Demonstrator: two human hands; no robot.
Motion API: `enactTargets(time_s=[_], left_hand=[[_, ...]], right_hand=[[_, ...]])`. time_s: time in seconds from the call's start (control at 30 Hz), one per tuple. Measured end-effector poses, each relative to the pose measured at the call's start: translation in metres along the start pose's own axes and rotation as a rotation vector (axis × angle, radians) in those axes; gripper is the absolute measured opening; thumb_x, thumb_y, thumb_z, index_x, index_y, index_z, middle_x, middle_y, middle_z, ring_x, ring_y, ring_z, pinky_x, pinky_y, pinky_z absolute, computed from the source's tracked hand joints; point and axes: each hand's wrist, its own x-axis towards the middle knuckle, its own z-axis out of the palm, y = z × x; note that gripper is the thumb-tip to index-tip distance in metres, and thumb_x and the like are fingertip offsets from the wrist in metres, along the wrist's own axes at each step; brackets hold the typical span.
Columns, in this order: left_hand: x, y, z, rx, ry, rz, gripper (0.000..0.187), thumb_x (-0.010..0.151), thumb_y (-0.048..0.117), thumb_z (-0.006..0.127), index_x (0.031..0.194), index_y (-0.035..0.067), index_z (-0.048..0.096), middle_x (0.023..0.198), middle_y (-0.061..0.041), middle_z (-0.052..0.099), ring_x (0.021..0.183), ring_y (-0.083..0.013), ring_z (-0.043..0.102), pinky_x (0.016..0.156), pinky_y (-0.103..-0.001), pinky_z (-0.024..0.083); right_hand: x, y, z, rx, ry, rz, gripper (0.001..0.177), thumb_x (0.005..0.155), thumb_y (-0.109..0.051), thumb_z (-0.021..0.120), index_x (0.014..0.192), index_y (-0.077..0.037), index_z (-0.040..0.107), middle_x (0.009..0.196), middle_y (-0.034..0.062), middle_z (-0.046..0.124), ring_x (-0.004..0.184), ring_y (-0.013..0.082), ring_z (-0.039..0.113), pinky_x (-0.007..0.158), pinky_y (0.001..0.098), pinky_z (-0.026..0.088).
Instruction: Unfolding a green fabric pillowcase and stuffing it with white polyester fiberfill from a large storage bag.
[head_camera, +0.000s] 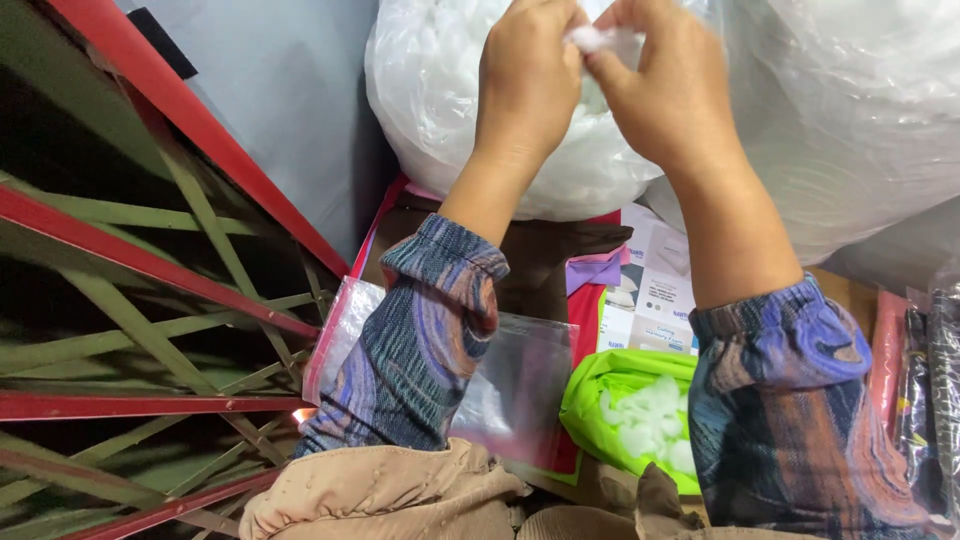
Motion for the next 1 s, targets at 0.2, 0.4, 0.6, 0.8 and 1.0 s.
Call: enactTargets(time_s=[0.2,0.4,0.6,0.8,1.0], left_hand=[[-0.014,-0.017,0.001,-0.306,-0.260,-0.430,0.050,0.082,0.004,0.048,0.128,0.021,0.055,0.121,-0.010,0.070,0.119,-0.0218,0.066,0.088,-0.034,0.057],[-0.018,-0.040,0.017,-0.136,-0.230,-0.205,0.059,0.075,-0.004,0.051,0.132,0.012,0.049,0.135,-0.012,0.062,0.129,-0.0273,0.063,0.101,-0.042,0.053],[-0.032,-0.024,0.002,0.398,-0.132,-0.021,0.039,0.083,-0.010,0.062,0.115,0.011,0.061,0.138,-0.015,0.046,0.121,-0.0409,0.052,0.075,-0.051,0.059],[-0.047,0.025,-0.020,0.332,0.048,0.095,0.063,0.088,-0.005,0.064,0.146,0.009,0.046,0.145,-0.021,0.048,0.138,-0.0409,0.052,0.123,-0.050,0.046],[-0.115,0.097,-0.029,-0.848,-0.317,-0.359,0.068,0.095,0.030,0.058,0.156,0.012,0.036,0.167,-0.013,0.039,0.158,-0.0274,0.037,0.116,-0.038,0.052]], right_hand=[[-0.005,-0.033,0.000,0.548,-0.213,0.359,0.042,0.081,-0.011,0.060,0.123,-0.019,0.055,0.117,0.0045,0.057,0.094,0.0103,0.061,0.073,0.0259,0.066],[0.001,-0.001,0.034,0.571,-0.004,0.427,0.010,0.089,-0.012,0.073,0.094,-0.017,0.066,0.087,-0.0038,0.070,0.077,0.0044,0.067,0.068,0.0195,0.071],[-0.001,0.002,0.020,0.572,0.096,0.403,0.015,0.089,-0.014,0.075,0.096,-0.023,0.066,0.087,-0.0066,0.065,0.079,0.0020,0.063,0.072,0.0191,0.071],[-0.024,-0.002,-0.027,0.436,0.125,0.211,0.008,0.097,-0.009,0.073,0.105,-0.009,0.071,0.093,0.0013,0.066,0.087,0.0065,0.069,0.077,0.0235,0.074],[-0.124,-0.024,-0.094,0.119,-0.126,0.309,0.026,0.097,-0.025,0.083,0.114,-0.010,0.071,0.093,0.0021,0.070,0.077,0.0110,0.055,0.066,0.0296,0.040]])
